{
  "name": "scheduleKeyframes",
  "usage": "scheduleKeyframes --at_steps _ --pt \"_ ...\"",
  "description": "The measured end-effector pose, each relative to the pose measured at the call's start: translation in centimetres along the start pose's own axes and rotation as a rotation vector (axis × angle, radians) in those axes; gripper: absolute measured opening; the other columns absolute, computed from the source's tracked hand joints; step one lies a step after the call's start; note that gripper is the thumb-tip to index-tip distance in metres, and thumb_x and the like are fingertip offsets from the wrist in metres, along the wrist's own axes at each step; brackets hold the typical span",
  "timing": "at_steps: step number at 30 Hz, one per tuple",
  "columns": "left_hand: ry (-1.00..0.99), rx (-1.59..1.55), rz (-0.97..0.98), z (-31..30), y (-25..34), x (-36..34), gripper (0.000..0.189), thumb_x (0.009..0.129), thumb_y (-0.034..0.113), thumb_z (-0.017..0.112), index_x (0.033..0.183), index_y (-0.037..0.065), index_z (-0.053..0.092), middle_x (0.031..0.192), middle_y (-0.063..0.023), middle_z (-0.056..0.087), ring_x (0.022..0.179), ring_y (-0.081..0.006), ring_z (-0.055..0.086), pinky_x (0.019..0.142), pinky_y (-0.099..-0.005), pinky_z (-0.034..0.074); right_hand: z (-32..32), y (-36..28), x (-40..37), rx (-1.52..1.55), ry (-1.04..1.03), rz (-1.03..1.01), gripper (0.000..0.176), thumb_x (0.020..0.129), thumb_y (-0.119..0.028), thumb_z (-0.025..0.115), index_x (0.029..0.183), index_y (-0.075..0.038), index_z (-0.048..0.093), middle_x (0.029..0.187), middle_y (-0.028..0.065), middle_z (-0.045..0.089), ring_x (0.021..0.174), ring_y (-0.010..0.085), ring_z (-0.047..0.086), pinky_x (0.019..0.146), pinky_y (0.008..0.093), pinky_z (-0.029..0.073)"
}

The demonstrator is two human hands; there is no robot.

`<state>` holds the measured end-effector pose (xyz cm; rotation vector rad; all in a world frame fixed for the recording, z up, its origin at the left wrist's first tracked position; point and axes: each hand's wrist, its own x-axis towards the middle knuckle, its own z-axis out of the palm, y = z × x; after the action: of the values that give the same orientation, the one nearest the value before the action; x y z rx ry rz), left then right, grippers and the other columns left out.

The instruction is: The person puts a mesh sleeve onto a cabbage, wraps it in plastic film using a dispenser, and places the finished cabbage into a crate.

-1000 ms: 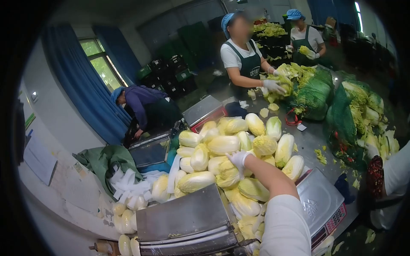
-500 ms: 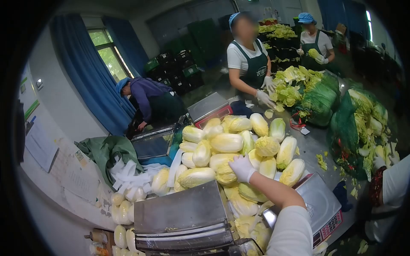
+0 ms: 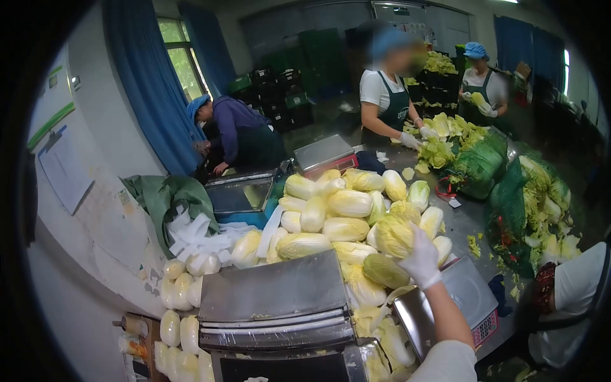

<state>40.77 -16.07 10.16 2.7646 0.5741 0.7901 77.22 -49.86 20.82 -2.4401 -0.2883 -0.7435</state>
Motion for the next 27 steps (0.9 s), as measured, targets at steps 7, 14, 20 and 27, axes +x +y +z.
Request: scheduleKeyframes --at_steps 7,14,20,27 --pt "0.013 -0.098 0.018 -0.4 -0.8 0.1 0.008 0.069 0.009 0.056 0.075 0.015 0.057 0.074 -0.0044 0.052 0.073 -0.0271 0.050 0.069 -0.0416 0.037 -6.2 0.4 -12.3 -0.585 -0.271 0.202 0.082 0.052 -0.022 0.077 0.123 -0.003 0.039 0.109 0.0164 0.049 0.101 0.0345 0.047 0.087 0.0425 0.038" --pt "-0.132 -0.631 -0.206 -3.8 -5.3 3.9 0.024 0.070 0.002 0.062 0.093 0.007 0.061 0.071 -0.0046 0.056 0.059 -0.0177 0.054 0.055 -0.0304 0.043 -3.9 -2.8 -17.3 -0.621 -0.324 0.170 0.098 0.060 -0.040 0.070 0.134 0.003 0.023 0.132 0.0273 0.030 0.125 0.0459 0.020 0.106 0.0494 0.013" --pt "0.074 -0.285 -0.109 -3.2 -18.4 19.8 0.017 0.080 0.012 0.054 0.093 0.002 0.059 0.086 -0.0145 0.059 0.073 -0.0298 0.057 0.066 -0.0369 0.046 -5.5 -3.9 -16.0 -0.529 -0.213 0.264 0.075 0.070 -0.023 0.064 0.133 0.001 0.029 0.137 0.0240 0.028 0.128 0.0412 0.022 0.106 0.0469 0.015" --pt "-0.233 -0.416 -0.433 11.1 -29.0 36.4 0.049 0.078 0.022 0.058 0.124 0.008 0.046 0.108 -0.0218 0.055 0.108 -0.0323 0.048 0.092 -0.0376 0.038 -7.4 -7.7 -17.8 -0.702 0.012 -0.124 0.035 0.082 -0.022 0.055 0.110 -0.001 0.053 0.106 0.0159 0.055 0.098 0.0284 0.053 0.084 0.0372 0.043"
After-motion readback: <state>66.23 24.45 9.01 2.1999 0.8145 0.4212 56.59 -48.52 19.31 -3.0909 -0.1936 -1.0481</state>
